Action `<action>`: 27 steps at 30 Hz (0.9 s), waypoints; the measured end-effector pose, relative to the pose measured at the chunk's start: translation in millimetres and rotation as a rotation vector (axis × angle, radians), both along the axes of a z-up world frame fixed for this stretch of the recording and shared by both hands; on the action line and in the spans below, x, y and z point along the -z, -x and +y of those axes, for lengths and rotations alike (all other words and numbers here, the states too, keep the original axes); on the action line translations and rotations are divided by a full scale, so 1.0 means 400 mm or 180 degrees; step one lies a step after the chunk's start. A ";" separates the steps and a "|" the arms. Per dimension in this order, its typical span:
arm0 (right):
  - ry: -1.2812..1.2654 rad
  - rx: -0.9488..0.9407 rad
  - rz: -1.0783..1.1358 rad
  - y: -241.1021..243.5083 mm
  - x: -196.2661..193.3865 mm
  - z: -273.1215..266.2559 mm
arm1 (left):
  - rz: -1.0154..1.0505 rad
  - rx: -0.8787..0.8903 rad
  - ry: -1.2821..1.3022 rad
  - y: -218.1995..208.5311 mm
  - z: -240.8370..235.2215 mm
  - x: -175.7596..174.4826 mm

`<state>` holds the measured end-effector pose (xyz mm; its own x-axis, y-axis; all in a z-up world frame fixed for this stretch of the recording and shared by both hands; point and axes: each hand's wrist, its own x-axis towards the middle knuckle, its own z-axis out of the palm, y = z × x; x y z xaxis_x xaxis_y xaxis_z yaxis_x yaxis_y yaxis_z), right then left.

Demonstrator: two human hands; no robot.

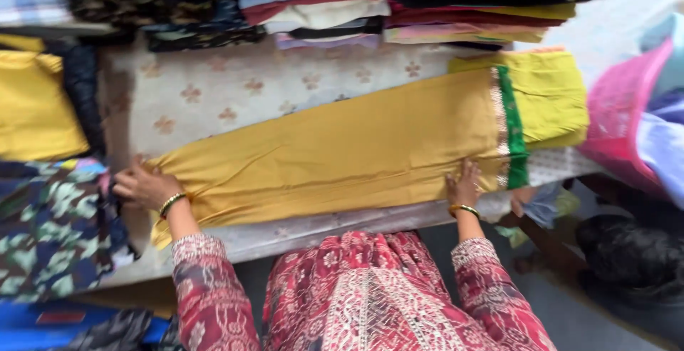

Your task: Fold various pieces of clothing on a table and stack them neatly.

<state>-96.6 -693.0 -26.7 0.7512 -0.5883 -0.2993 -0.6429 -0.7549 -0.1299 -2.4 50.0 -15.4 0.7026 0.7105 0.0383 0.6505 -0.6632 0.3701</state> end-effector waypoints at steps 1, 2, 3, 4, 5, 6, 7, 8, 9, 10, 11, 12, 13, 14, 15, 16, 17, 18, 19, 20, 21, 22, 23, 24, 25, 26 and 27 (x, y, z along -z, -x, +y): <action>0.0046 0.0065 -0.0006 -0.012 -0.019 0.004 | -0.0006 0.0065 0.0046 -0.018 -0.058 -0.021; -0.0031 -0.0023 0.0083 -0.016 -0.033 0.011 | -0.0190 0.0239 -0.0442 -0.020 -0.111 -0.044; -0.0110 -0.0109 0.0172 -0.019 -0.048 0.016 | -0.0384 0.0406 -0.0927 -0.021 -0.166 -0.069; -0.0088 -0.0070 0.0175 -0.007 -0.034 0.003 | -0.0387 0.0442 -0.0901 -0.018 -0.225 -0.037; -0.0051 -0.0224 0.0059 0.007 -0.021 -0.011 | -0.0507 0.1131 -0.0783 -0.013 -0.286 -0.007; -0.0010 -0.0401 -0.0074 0.005 -0.007 -0.030 | -0.0637 0.1795 -0.0656 -0.012 -0.350 0.022; 0.0015 -0.0386 -0.0087 0.002 -0.020 -0.043 | -0.0659 0.1807 -0.0636 0.005 -0.438 0.015; 0.0165 -0.0467 -0.0263 0.004 -0.033 -0.058 | -0.0255 0.2400 -0.0354 0.029 -0.527 0.007; 0.0317 -0.0547 -0.0438 0.006 -0.046 -0.076 | 0.0160 0.2982 -0.0065 0.053 -0.619 -0.003; 0.0326 -0.0537 -0.0452 -0.008 -0.063 -0.114 | 0.0142 0.2992 -0.0066 0.075 -0.680 -0.022; 0.0595 -0.0502 -0.0695 -0.021 -0.080 -0.155 | -0.0147 0.3413 0.0366 0.096 -0.744 -0.041; 0.0843 -0.0454 -0.0920 -0.023 -0.091 -0.185 | -0.0415 0.3831 0.0798 0.125 -0.797 -0.061; 0.0831 -0.0433 -0.0918 -0.031 -0.117 -0.217 | -0.0404 0.3851 0.0787 0.126 -0.835 -0.089; 0.0906 -0.0493 -0.1072 -0.040 -0.139 -0.245 | -0.0305 0.3859 0.0837 0.128 -0.869 -0.117; 0.0982 -0.0554 -0.1226 -0.049 -0.160 -0.272 | -0.0207 0.3865 0.0887 0.130 -0.903 -0.144; 0.0955 -0.0542 -0.1235 -0.056 -0.183 -0.284 | -0.0195 0.3871 0.0858 0.122 -0.915 -0.144; 0.0903 -0.0776 -0.1168 -0.063 -0.205 -0.295 | 0.0039 0.3859 0.0835 0.114 -0.925 -0.144; 0.0854 -0.1023 -0.1099 -0.072 -0.229 -0.310 | 0.0271 0.3830 0.0819 0.107 -0.939 -0.143; 0.0833 -0.1025 -0.1107 -0.074 -0.233 -0.327 | 0.0279 0.3823 0.0798 0.103 -0.952 -0.109; 0.0838 -0.1163 -0.0998 -0.075 -0.236 -0.341 | 0.0464 0.3934 0.0769 0.104 -0.959 -0.077; 0.0843 -0.1301 -0.0889 -0.076 -0.238 -0.352 | 0.0650 0.4043 0.0741 0.105 -0.964 -0.043; 0.0809 -0.1316 -0.0896 -0.075 -0.244 -0.360 | 0.0669 0.4019 0.0717 0.102 -0.985 -0.058; 0.0728 -0.1339 -0.0821 -0.074 -0.251 -0.367 | 0.0637 0.4110 0.0771 0.099 -1.005 -0.073; 0.0647 -0.1359 -0.0748 -0.072 -0.257 -0.371 | 0.0606 0.4204 0.0823 0.094 -1.022 -0.088; 0.0613 -0.1370 -0.0757 -0.062 -0.260 -0.374 | 0.0625 0.4184 0.0796 0.102 -1.041 -0.100; 0.0578 -0.1509 -0.0848 -0.059 -0.266 -0.383 | 0.0548 0.4200 0.0830 0.103 -1.066 -0.109; 0.0543 -0.1647 -0.0939 -0.056 -0.273 -0.390 | 0.0471 0.4216 0.0864 0.103 -1.089 -0.119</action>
